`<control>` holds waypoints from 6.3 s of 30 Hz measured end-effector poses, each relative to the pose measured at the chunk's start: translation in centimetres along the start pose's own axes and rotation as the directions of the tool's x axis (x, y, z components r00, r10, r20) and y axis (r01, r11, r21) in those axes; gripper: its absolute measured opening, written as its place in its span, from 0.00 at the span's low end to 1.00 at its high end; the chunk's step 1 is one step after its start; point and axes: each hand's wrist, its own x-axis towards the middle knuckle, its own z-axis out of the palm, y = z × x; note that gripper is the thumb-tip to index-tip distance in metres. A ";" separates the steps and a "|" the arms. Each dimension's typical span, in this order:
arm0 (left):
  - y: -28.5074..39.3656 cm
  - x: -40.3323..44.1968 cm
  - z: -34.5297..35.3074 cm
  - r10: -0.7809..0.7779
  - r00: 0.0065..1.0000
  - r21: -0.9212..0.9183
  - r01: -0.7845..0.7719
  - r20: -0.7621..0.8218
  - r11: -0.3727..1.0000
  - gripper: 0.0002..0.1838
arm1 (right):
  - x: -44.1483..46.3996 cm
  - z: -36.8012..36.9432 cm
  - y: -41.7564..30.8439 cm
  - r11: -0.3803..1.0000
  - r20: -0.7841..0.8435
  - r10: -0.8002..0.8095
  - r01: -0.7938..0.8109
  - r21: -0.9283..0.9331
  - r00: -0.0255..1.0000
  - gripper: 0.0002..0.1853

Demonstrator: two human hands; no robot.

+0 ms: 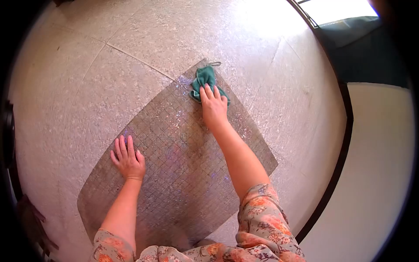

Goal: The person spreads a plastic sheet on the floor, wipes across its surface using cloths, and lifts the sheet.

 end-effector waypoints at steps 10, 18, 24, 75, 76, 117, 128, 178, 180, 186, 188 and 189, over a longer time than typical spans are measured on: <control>0.0 0.0 0.2 -0.013 1.000 -0.007 0.013 0.007 1.000 0.33 | 4.8 0.0 -0.4 0.983 0.000 0.010 -0.009 -0.181 1.000 0.27; 0.0 0.0 -0.3 0.016 1.000 0.005 -0.016 0.006 1.000 0.33 | 0.7 -0.1 -1.5 0.993 -0.077 -0.075 0.067 -0.100 0.994 0.24; -0.1 -0.2 -0.2 0.036 0.999 0.035 -0.037 0.024 0.999 0.33 | 7.5 0.1 0.2 0.998 -0.105 0.070 -0.070 0.000 0.992 0.23; -0.1 -0.1 0.4 0.008 1.000 0.048 -0.009 0.008 0.999 0.32 | -0.5 0.7 -7.4 0.907 -0.372 -0.151 0.279 0.317 0.916 0.15; -0.1 -0.1 0.4 0.001 1.000 0.049 -0.001 0.011 0.999 0.32 | 1.1 0.5 -4.4 0.917 -0.375 -0.026 0.171 0.359 0.927 0.15; -31.7 -34.0 -7.1 -0.679 0.729 0.546 0.534 0.089 0.645 0.30 | -9.4 8.1 13.5 0.998 -0.346 -0.069 0.060 -0.036 0.936 0.21; -37.4 -36.6 -5.2 -0.730 0.674 0.224 0.733 -0.116 0.642 0.30 | -13.1 6.5 -4.2 0.943 -0.400 -0.172 0.268 0.199 0.901 0.19; -38.5 -55.0 -10.0 -0.690 0.705 -0.037 0.695 -0.163 0.718 0.27 | -38.7 -6.5 -74.7 0.014 0.098 -0.927 -0.229 0.973 0.363 0.16; -38.6 -55.1 -9.9 -0.702 0.697 -0.047 0.703 -0.146 0.709 0.27 | -34.4 -6.6 -72.0 0.193 0.198 -0.843 -0.064 0.979 0.499 0.17; -38.4 -55.4 -9.7 -0.700 0.696 -0.055 0.702 -0.157 0.710 0.28 | -32.2 -3.9 -70.4 0.216 -0.252 -0.880 0.812 0.542 0.402 0.27; -38.5 -55.2 -9.7 -0.696 0.703 -0.049 0.698 -0.144 0.715 0.28 | -33.8 -4.0 -71.2 0.275 -0.245 -0.905 0.919 0.284 0.347 0.30; -38.6 -55.1 -10.0 -0.701 0.698 -0.036 0.704 -0.146 0.709 0.28 | -33.2 -3.6 -72.4 0.279 -0.267 -0.895 0.916 0.289 0.357 0.30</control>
